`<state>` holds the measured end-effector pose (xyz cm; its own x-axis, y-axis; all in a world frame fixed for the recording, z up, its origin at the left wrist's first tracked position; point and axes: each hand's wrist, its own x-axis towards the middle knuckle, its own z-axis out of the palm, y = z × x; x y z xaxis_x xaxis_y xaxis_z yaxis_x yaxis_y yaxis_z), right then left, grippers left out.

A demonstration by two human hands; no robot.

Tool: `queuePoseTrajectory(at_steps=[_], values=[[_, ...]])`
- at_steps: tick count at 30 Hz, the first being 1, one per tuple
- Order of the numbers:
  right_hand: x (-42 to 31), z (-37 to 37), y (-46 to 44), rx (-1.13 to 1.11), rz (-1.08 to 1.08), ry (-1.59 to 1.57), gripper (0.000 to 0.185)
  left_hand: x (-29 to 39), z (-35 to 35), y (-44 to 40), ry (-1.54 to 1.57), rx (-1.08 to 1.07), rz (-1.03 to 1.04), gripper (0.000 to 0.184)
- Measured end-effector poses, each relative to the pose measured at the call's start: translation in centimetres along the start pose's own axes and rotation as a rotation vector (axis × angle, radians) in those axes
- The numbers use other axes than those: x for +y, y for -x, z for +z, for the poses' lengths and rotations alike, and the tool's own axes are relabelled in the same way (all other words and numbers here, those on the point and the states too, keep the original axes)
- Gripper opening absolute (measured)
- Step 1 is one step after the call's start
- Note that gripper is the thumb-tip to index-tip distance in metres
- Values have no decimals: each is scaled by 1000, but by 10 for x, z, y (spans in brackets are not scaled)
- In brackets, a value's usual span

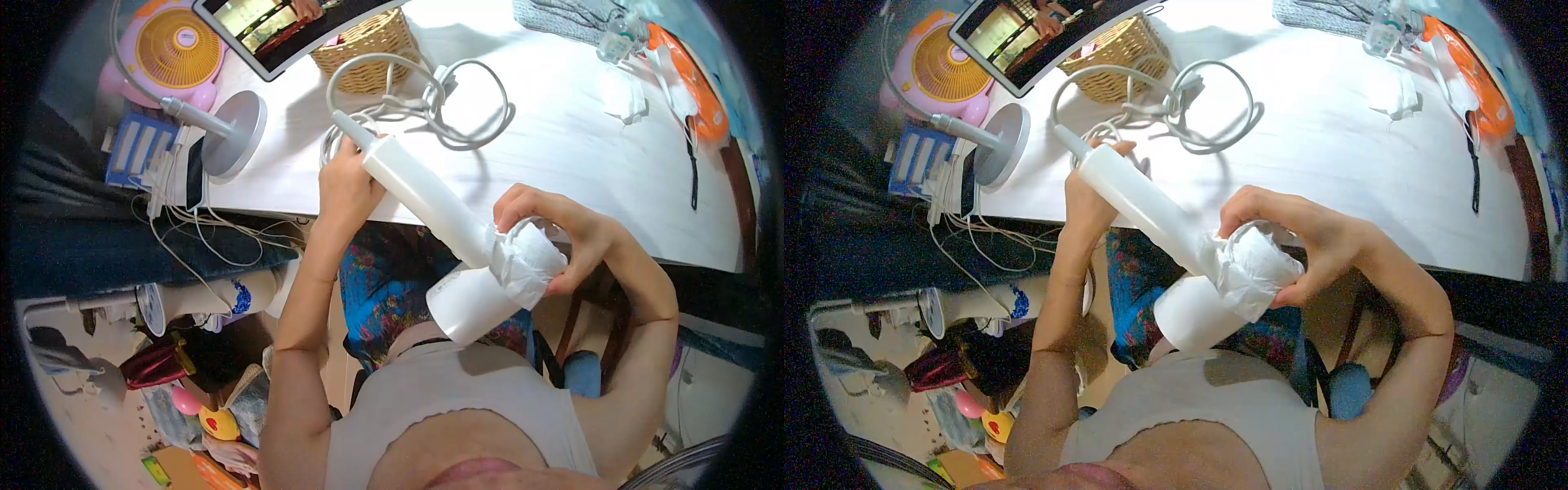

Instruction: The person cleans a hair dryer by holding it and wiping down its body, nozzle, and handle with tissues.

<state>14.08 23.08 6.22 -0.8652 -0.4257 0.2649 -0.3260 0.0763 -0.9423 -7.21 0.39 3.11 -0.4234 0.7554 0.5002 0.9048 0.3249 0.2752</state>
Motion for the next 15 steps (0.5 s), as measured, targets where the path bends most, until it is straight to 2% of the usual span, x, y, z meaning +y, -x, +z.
queuePoseTrajectory(at_steps=[1,5,9,12,13,15], values=[[0,-3,0,-16,10,-14,73,-7,-2,10,42,22,-43,39],[-1,-9,-7,-53,94,-130,76,-24,-26,37,-117,106,-214,25],[0,-24,-21,-69,197,-233,82,-42,-43,47,-184,142,-416,23],[2,-39,-42,-31,230,-215,84,-52,-43,39,-213,248,-442,24],[8,-47,-50,-40,205,-184,84,-57,-41,32,-213,226,-488,28],[21,-62,-64,-26,177,-106,86,-61,-31,19,-217,302,-435,31]])
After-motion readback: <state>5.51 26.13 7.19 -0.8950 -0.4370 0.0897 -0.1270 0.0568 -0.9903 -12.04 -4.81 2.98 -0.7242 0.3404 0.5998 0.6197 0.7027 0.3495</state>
